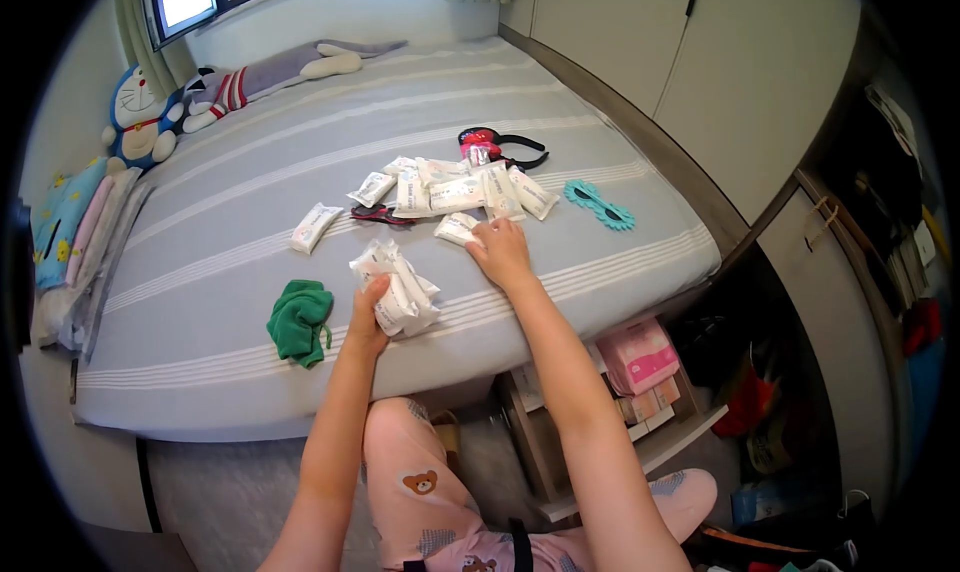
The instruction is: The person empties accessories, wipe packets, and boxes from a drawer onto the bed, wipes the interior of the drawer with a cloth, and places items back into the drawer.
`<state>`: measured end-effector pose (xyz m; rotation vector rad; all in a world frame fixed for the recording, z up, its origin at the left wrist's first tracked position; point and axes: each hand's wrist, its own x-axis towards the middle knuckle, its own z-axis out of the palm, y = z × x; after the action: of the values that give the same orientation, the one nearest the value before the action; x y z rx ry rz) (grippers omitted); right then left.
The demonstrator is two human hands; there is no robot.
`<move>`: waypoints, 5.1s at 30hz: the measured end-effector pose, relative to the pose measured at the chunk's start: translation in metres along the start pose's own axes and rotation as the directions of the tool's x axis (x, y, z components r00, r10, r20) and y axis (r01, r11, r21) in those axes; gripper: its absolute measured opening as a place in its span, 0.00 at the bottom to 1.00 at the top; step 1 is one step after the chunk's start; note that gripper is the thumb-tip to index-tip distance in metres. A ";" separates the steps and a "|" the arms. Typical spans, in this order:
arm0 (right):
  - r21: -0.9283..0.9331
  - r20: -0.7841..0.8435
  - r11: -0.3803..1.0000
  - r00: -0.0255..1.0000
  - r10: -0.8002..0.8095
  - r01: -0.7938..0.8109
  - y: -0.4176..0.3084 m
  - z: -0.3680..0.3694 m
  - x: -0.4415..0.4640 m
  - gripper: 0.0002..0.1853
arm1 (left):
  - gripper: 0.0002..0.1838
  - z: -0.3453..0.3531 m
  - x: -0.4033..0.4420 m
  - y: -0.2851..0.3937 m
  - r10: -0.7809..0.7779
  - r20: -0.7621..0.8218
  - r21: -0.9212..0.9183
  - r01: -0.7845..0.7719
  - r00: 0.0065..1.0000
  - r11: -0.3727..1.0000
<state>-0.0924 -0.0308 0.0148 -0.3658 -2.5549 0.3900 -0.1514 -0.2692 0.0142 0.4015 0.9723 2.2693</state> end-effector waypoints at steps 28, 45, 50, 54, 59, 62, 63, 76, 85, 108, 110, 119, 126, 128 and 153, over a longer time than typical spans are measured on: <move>0.545 0.170 0.382 0.544 0.822 -0.747 0.199 -0.009 -0.347 0.17 | 0.23 0.086 -0.121 -0.277 -0.748 -0.090 0.116 0.753 0.657 0.647; -0.068 0.107 0.935 0.929 0.355 -0.349 0.203 0.040 -0.328 0.17 | 0.24 0.076 -0.122 -0.285 -0.761 -0.150 -0.063 0.762 0.631 0.644; 0.298 0.735 0.402 0.477 0.482 -0.866 0.135 -0.034 -0.301 0.25 | 0.22 0.072 -0.127 -0.306 -0.630 -0.213 -0.066 0.632 0.747 0.772; 0.324 0.746 0.552 0.566 0.351 -0.768 0.097 -0.051 -0.305 0.31 | 0.26 0.073 -0.131 -0.316 -0.581 -0.234 -0.005 0.597 0.780 0.802; 0.487 0.790 0.107 0.489 0.370 -0.867 0.087 -0.057 -0.317 0.30 | 0.26 0.069 -0.141 -0.307 -0.647 -0.172 0.048 0.662 0.743 0.748; 0.554 0.804 -0.213 0.452 0.386 -0.804 0.094 -0.051 -0.329 0.27 | 0.21 0.073 -0.142 -0.298 -0.608 -0.219 0.162 0.643 0.763 0.749; 0.588 0.798 -0.341 0.457 0.393 -0.733 0.096 -0.045 -0.334 0.25 | 0.21 0.070 -0.141 -0.300 -0.568 -0.215 0.215 0.606 0.794 0.766; 0.467 0.745 0.016 0.403 0.531 -0.884 0.097 0.008 -0.315 0.12 | 0.19 0.031 -0.145 -0.255 -0.180 -0.616 0.198 0.372 0.767 0.907; 0.193 0.034 0.921 0.940 0.338 -0.338 0.108 0.102 -0.324 0.20 | 0.18 0.016 -0.146 -0.260 -0.267 -0.593 0.100 0.399 0.759 0.912; 0.683 0.514 -0.024 0.457 0.726 -0.730 0.091 0.016 -0.323 0.15 | 0.22 0.039 -0.144 -0.281 -0.133 -0.412 0.503 0.347 0.902 0.791; 0.659 0.461 -0.036 0.365 0.809 -0.751 0.106 0.023 -0.320 0.14 | 0.22 0.035 -0.145 -0.275 -0.133 -0.483 0.385 0.346 0.866 0.856; 0.270 0.191 0.551 0.605 0.773 -0.789 0.155 0.088 -0.312 0.14 | 0.23 0.022 -0.146 -0.275 -0.188 -0.473 0.272 0.345 0.861 0.898; 0.232 0.409 0.658 0.686 0.602 -0.716 0.112 0.022 -0.287 0.23 | 0.22 0.032 -0.146 -0.274 -0.212 -0.372 0.272 0.324 0.904 0.906; 0.370 0.702 0.435 0.554 0.448 -0.821 0.102 0.009 -0.295 0.24 | 0.23 0.039 -0.145 -0.272 -0.206 -0.328 0.298 0.307 0.922 0.904; 0.354 0.035 0.292 0.324 0.945 -0.889 0.174 0.079 -0.340 0.33 | 0.20 0.031 -0.149 -0.291 -0.205 -0.213 0.473 0.284 0.955 0.834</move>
<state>0.1774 0.0007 -0.2650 -1.7089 -1.7311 1.1024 0.1014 -0.1960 -0.1823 0.2944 1.6073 1.8143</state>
